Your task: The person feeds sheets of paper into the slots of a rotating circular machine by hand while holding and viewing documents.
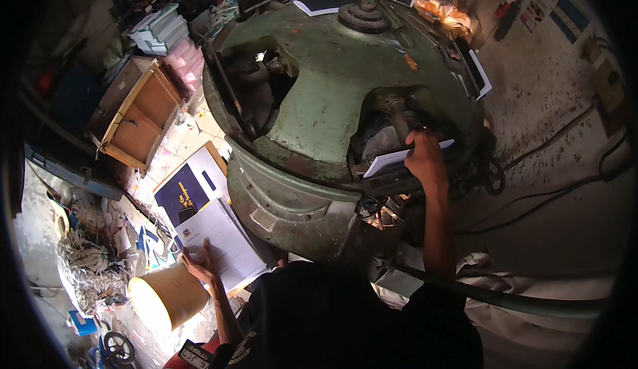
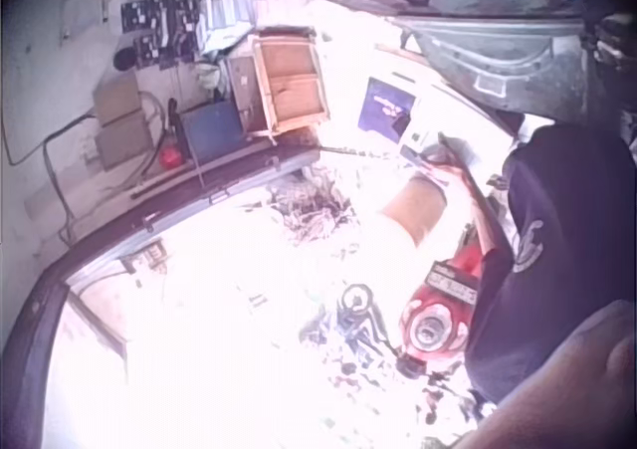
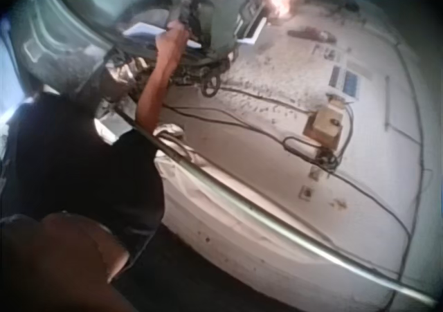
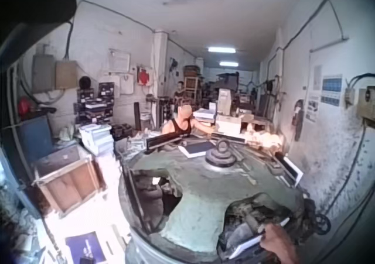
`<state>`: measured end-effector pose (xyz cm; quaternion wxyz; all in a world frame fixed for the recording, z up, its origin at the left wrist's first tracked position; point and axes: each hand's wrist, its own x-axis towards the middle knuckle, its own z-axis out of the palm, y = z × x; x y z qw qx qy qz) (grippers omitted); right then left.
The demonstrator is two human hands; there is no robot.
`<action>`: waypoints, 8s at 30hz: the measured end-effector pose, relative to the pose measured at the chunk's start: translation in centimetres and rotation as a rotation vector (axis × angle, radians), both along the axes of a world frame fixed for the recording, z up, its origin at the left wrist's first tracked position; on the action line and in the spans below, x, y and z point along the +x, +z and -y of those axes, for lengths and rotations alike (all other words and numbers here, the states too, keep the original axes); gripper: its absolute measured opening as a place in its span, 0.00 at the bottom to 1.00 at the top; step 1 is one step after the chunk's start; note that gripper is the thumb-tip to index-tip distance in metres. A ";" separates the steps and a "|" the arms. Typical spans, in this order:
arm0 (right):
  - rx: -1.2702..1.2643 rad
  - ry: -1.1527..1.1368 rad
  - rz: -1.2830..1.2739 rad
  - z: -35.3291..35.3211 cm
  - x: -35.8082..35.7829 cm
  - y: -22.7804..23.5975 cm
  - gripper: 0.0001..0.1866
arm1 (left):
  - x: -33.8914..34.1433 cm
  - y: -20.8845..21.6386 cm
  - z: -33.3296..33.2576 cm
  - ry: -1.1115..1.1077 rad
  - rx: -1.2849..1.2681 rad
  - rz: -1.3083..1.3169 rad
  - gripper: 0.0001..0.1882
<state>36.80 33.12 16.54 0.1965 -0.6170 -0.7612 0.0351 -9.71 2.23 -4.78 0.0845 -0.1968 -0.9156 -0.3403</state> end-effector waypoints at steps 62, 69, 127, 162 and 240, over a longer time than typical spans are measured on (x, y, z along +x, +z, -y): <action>0.253 0.305 -0.210 5.5 -6.8 9.7 0.12 | 2.8 -0.7 1.2 -0.002 -0.218 0.026 0.57; 0.298 0.362 -0.178 4.6 -7.1 9.1 0.11 | 4.0 -0.6 0.7 -0.011 -0.316 -0.064 0.50; -0.094 0.002 -0.103 -0.9 2.6 -1.8 0.11 | -0.3 -0.3 1.0 -0.122 0.321 0.330 0.15; 0.243 0.300 -0.366 5.2 -7.1 8.1 0.10 | -0.1 2.1 -0.7 -0.109 -0.175 0.059 0.57; 0.012 0.129 -0.073 0.2 1.4 2.1 0.16 | 0.5 -2.0 0.9 -0.042 -0.071 -0.044 0.44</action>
